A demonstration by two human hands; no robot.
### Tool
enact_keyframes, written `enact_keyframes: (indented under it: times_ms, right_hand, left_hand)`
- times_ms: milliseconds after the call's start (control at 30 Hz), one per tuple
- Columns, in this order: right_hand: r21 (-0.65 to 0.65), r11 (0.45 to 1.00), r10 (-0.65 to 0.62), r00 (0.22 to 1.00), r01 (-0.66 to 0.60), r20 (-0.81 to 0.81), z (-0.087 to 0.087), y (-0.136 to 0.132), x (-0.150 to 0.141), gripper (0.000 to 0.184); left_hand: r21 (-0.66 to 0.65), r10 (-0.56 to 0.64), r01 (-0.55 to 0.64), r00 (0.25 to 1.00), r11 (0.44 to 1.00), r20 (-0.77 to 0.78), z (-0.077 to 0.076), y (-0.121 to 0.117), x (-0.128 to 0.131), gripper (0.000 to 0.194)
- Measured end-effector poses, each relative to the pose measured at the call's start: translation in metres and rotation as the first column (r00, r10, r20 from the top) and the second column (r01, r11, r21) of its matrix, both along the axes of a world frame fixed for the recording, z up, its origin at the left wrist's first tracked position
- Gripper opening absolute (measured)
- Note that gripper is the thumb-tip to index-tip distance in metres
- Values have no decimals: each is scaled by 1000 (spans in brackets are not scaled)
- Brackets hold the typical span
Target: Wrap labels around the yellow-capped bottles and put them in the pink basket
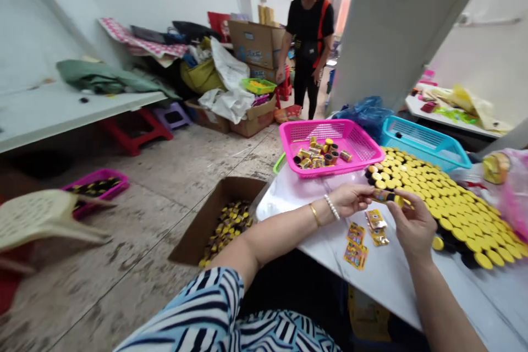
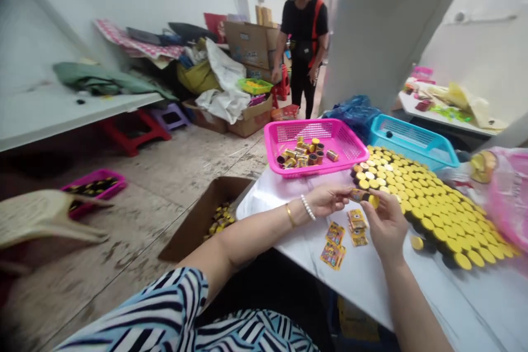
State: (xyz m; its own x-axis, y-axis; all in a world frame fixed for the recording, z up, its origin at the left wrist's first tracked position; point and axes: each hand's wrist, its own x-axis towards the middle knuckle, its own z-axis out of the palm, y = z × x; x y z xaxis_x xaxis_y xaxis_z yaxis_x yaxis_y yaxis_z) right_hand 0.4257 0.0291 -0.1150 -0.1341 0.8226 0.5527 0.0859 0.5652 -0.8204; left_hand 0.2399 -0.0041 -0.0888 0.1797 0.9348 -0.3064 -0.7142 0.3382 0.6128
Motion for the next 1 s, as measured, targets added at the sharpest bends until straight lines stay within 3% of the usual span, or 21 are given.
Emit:
enact_keyframes:
  times_ms: [200, 467, 533, 667, 833, 1000]
  right_hand:
    - [-79, 997, 13, 999, -16, -36, 0, -13, -2, 41]
    - [-69, 998, 0, 998, -4, -62, 1, -8, 5, 43]
    - [-66, 998, 18, 998, -21, -53, 1, -8, 6, 41]
    - [5, 998, 63, 998, -63, 21, 1, -10, 5, 37]
    - [154, 985, 57, 991, -75, 124, 2, -8, 5, 34]
    - [45, 992, 114, 988, -119, 103, -1, -3, 5, 40]
  left_hand:
    - [26, 5, -4, 1000, 1000, -21, -9, 3, -2, 8]
    - [151, 132, -104, 972, 983, -193, -27, 4, -1, 42]
    - [199, 72, -37, 982, 979, -172, -27, 4, -4, 53]
    - [236, -171, 198, 977, 951, -131, -28, 2, -7, 62]
    - [217, -107, 138, 983, 966, -148, -34, 2, -4, 57]
    - [215, -90, 125, 982, 969, -168, -35, 5, -6, 52]
